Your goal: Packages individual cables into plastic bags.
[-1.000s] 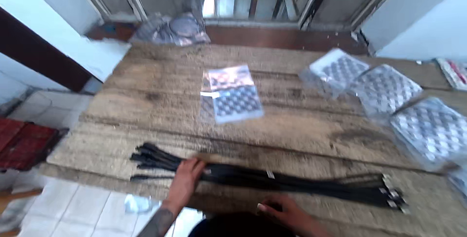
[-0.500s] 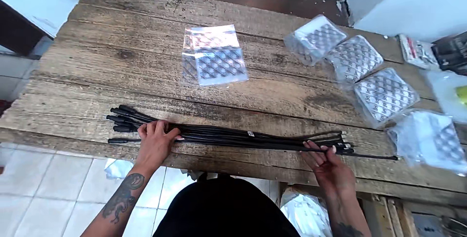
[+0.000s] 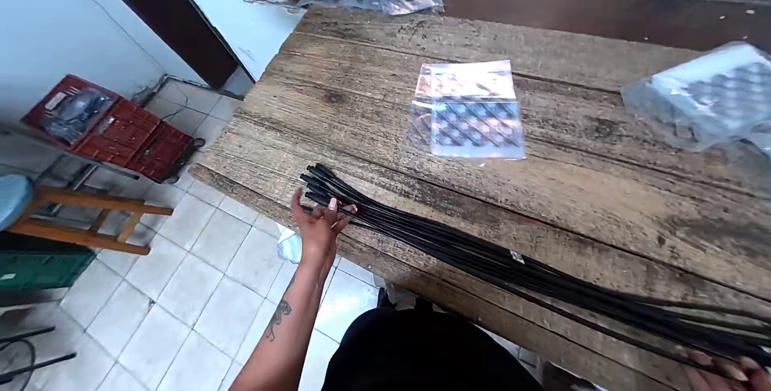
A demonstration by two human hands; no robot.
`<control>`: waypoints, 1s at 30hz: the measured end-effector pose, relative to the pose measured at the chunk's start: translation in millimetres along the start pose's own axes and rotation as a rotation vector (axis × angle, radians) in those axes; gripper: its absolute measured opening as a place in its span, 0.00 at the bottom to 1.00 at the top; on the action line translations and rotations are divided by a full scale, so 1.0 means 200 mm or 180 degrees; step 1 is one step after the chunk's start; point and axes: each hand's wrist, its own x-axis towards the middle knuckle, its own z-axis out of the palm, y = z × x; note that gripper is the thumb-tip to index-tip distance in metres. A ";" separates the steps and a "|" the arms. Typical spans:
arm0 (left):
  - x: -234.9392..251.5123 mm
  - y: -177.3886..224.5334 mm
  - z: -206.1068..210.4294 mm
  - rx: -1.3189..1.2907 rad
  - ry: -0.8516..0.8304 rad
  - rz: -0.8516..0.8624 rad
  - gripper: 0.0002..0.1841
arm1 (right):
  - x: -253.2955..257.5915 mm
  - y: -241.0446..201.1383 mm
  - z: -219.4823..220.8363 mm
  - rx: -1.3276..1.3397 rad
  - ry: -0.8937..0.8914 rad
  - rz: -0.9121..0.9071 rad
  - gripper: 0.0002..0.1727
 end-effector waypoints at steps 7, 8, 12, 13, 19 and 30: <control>-0.03 0.07 0.16 -0.0562 -0.0205 -0.0101 0.28 | -0.01 0.04 0.10 -0.0127 0.0367 0.0030 0.09; -0.10 0.03 0.23 -0.0578 -0.0196 -0.0192 0.24 | -0.03 0.06 0.15 -0.0121 0.0441 0.0045 0.08; -0.28 0.02 0.35 0.0058 -0.0921 -0.0435 0.18 | -0.08 0.07 0.36 -0.0565 0.0520 -0.0293 0.06; -0.26 0.08 0.33 0.0470 -0.1452 -0.0521 0.19 | -0.11 0.05 0.47 -0.0905 0.0330 -0.0544 0.08; -0.23 0.23 0.42 0.3017 -0.4026 -0.0986 0.19 | -0.34 0.06 1.13 -0.3464 -0.1777 -0.3059 0.26; -0.35 -0.28 0.19 0.1975 -0.2307 0.0017 0.12 | -0.21 0.35 0.69 -0.4690 -0.2597 -0.2980 0.49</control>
